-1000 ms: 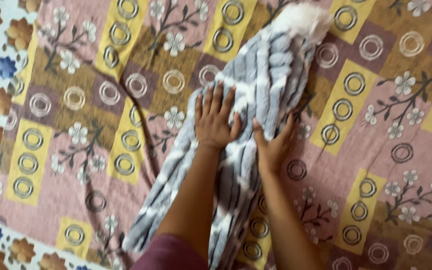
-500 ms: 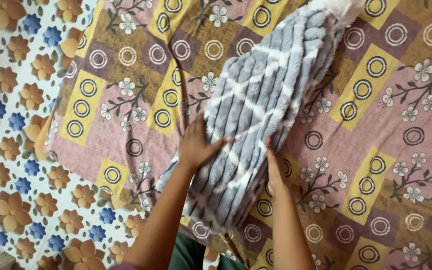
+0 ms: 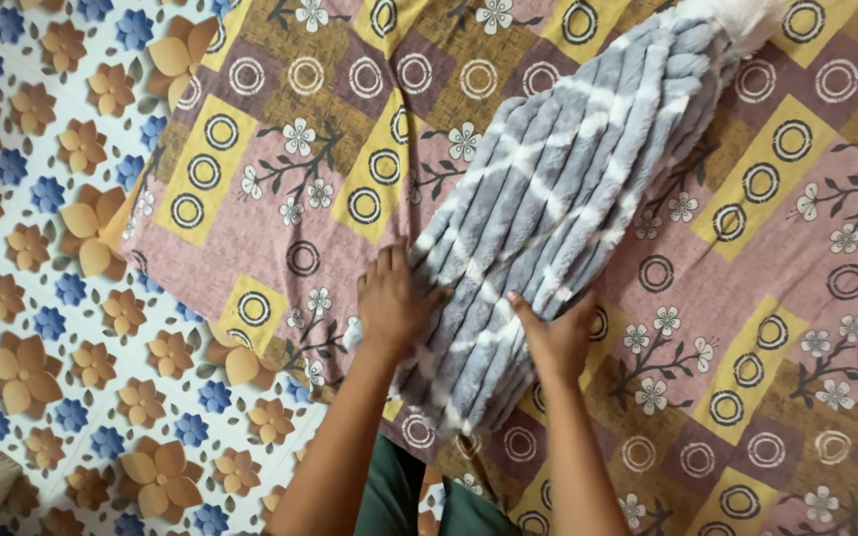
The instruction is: The person folds a gray and white patterned blanket on a bed, then carries it to a closet and places it on a shelf among other folded items.
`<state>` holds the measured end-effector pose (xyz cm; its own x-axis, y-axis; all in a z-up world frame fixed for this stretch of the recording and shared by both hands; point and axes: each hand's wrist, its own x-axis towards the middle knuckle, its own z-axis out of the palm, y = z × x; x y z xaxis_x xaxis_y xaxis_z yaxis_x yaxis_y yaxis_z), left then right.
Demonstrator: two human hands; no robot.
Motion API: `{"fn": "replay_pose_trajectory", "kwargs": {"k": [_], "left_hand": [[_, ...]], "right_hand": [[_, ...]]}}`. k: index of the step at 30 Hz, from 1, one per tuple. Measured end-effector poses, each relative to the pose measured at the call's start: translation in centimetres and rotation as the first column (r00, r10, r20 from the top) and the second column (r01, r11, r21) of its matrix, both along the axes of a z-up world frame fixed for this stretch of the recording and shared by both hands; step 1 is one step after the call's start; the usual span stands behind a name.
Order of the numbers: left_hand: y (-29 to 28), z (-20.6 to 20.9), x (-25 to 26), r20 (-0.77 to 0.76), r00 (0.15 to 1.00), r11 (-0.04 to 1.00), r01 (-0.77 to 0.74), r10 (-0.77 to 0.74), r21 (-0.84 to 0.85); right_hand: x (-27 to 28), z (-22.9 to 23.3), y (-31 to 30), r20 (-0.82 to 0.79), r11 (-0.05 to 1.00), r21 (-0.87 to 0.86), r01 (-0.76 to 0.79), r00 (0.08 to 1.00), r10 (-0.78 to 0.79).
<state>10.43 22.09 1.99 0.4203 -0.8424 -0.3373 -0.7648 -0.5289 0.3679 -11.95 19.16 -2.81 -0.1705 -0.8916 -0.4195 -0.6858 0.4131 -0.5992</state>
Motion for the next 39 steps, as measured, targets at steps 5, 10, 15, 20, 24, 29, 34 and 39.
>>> {"fn": "replay_pose_trajectory", "kwargs": {"k": [5,10,15,20,24,29,34,39], "left_hand": [[2.2,-0.2,-4.3,0.089,0.978,0.927,0.205,-0.187,-0.315],[5.4,-3.2,-6.4,0.094,0.950,0.919,0.312,-0.298,-0.242],[7.3,-5.5,-6.2,0.110,0.947,0.914,0.322,-0.303,-0.246],[7.3,-7.5,-6.7,0.156,0.955,0.908,0.289,-0.252,-0.303],[6.9,-8.9,-6.7,0.196,0.959,0.894,0.263,-0.202,-0.363],[7.0,-9.6,-7.1,0.220,0.960,0.899,0.245,-0.172,-0.363],[7.5,-9.8,-7.3,0.164,0.969,0.931,0.226,-0.185,-0.286],[6.8,-10.2,-7.3,0.221,0.957,0.926,0.249,-0.189,-0.284]], "right_hand": [[2.0,3.5,0.6,-0.125,0.867,-0.471,-0.164,0.985,0.119],[5.2,1.6,-1.8,-0.312,0.712,-0.394,-0.581,0.813,0.491],[4.4,-0.1,-0.9,-0.398,0.643,-0.309,-0.701,0.709,0.582],[4.1,-2.2,-0.1,-0.450,0.638,-0.320,-0.700,0.705,0.548],[4.6,-4.0,0.0,-0.480,0.653,-0.322,-0.685,0.713,0.512],[4.9,-4.5,-0.1,-0.462,0.673,-0.315,-0.669,0.728,0.507],[5.0,-4.7,-0.4,-0.441,0.688,-0.305,-0.658,0.738,0.510],[5.1,-4.5,-0.7,-0.466,0.686,-0.312,-0.658,0.735,0.493]]}}
